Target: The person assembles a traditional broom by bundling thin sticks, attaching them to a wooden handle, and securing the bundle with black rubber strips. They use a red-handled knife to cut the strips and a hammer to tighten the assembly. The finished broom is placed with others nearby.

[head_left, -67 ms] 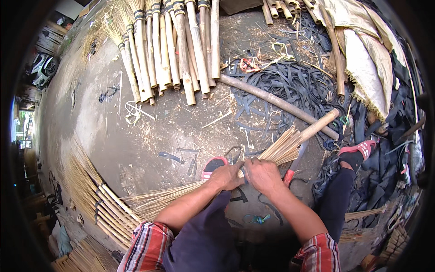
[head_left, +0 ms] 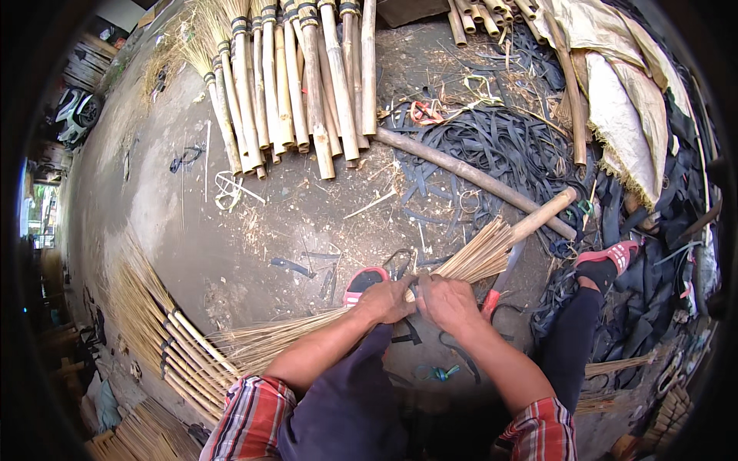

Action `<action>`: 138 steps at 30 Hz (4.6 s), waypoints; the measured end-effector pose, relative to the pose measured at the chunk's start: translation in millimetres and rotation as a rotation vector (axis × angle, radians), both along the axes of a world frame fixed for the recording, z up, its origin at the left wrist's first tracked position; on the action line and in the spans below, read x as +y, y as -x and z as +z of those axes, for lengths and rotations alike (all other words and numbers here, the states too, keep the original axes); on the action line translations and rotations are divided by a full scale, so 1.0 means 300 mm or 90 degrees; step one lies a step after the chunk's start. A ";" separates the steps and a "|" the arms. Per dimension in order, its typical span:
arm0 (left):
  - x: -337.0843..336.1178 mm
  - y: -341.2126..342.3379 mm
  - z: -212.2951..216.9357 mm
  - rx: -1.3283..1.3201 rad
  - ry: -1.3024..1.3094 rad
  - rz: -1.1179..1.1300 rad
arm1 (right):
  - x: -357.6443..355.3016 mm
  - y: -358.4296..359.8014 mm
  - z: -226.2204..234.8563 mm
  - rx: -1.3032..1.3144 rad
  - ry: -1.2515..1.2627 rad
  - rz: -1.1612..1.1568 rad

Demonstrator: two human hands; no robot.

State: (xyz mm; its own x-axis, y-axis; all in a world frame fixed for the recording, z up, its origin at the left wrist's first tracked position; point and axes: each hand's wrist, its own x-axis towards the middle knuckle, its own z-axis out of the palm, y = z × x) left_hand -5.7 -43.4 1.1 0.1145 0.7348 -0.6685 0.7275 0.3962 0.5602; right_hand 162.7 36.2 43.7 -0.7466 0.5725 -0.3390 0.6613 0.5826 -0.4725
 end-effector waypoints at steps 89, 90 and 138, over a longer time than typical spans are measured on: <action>0.049 -0.110 -0.039 -0.027 -0.015 -0.126 | -0.087 -0.631 0.041 -0.159 0.157 -0.427; 0.052 -0.110 -0.036 -0.026 -0.022 -0.128 | -0.093 -0.629 0.046 -0.228 0.171 -0.284; 0.116 -0.055 -0.032 0.052 -0.017 -0.160 | -0.355 -0.489 -0.225 0.081 -0.057 -0.656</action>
State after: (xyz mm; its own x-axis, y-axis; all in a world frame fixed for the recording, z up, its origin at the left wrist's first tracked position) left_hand 10.8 -8.8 -8.5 0.2419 0.7079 -0.6636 0.8448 0.1827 0.5029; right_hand 309.4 -70.3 -23.7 0.0915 0.9719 -0.2168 0.8067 -0.2000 -0.5561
